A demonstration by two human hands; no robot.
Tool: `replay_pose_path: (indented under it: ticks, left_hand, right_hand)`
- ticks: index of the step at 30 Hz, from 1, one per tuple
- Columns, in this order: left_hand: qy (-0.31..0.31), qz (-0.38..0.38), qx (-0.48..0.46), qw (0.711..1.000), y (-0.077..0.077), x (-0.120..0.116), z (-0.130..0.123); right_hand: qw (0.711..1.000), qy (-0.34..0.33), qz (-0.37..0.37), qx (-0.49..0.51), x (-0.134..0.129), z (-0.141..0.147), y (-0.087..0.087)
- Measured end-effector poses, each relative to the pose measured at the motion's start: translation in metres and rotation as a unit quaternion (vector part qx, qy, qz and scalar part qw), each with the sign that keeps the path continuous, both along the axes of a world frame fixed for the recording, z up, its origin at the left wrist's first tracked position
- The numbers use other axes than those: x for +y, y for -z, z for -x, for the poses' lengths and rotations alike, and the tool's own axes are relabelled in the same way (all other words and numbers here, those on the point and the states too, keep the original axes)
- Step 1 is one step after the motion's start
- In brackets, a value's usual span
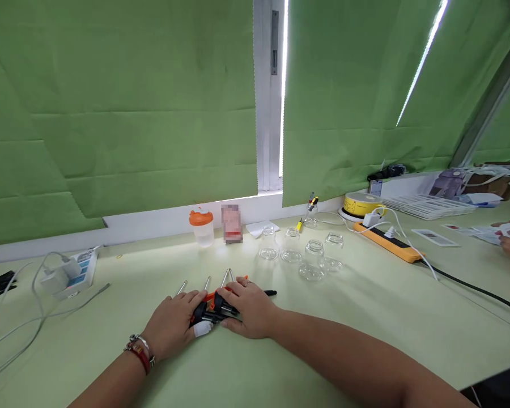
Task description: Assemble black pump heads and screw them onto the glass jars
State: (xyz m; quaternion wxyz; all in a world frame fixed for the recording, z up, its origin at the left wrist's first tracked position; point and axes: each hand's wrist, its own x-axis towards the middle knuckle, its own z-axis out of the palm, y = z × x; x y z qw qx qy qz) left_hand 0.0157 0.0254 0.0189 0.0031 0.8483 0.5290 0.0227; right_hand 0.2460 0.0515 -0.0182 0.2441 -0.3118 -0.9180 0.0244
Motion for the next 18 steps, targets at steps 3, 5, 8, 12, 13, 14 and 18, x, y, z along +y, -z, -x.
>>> replay_pose_path:
  ticks: [3, 5, 8, 12, 13, 14, 18]
  left_hand:
    - [0.0, -0.006, 0.009, 1.0, 0.001, -0.001, 0.0]
    - [0.005, -0.007, 0.013, 1.0, 0.002, 0.002, 0.001]
    - [0.007, -0.014, 0.015, 1.0, 0.002, 0.01, 0.002]
    - [-0.003, -0.025, 0.011, 1.0, 0.003, 0.017, 0.003]
    - [-0.002, -0.026, 0.009, 1.0, 0.004, 0.018, 0.003]
    - [0.0, -0.028, 0.008, 1.0, 0.004, 0.018, 0.002]
    - [0.007, -0.032, -0.001, 0.999, 0.003, 0.016, 0.002]
  right_hand:
    - [1.0, 0.001, -0.004, -0.001, -0.004, -0.001, -0.001]
    - [1.0, 0.003, -0.008, 0.001, -0.002, 0.0, -0.001]
    - [1.0, 0.006, -0.016, -0.003, 0.004, 0.002, 0.0]
    - [0.999, 0.022, -0.025, -0.007, 0.01, 0.003, 0.001]
    - [0.999, 0.024, -0.027, -0.006, 0.01, 0.003, 0.001]
    - [0.999, 0.025, -0.028, -0.005, 0.011, 0.003, 0.001]
    - [0.999, 0.021, -0.025, -0.003, 0.01, 0.002, 0.001]
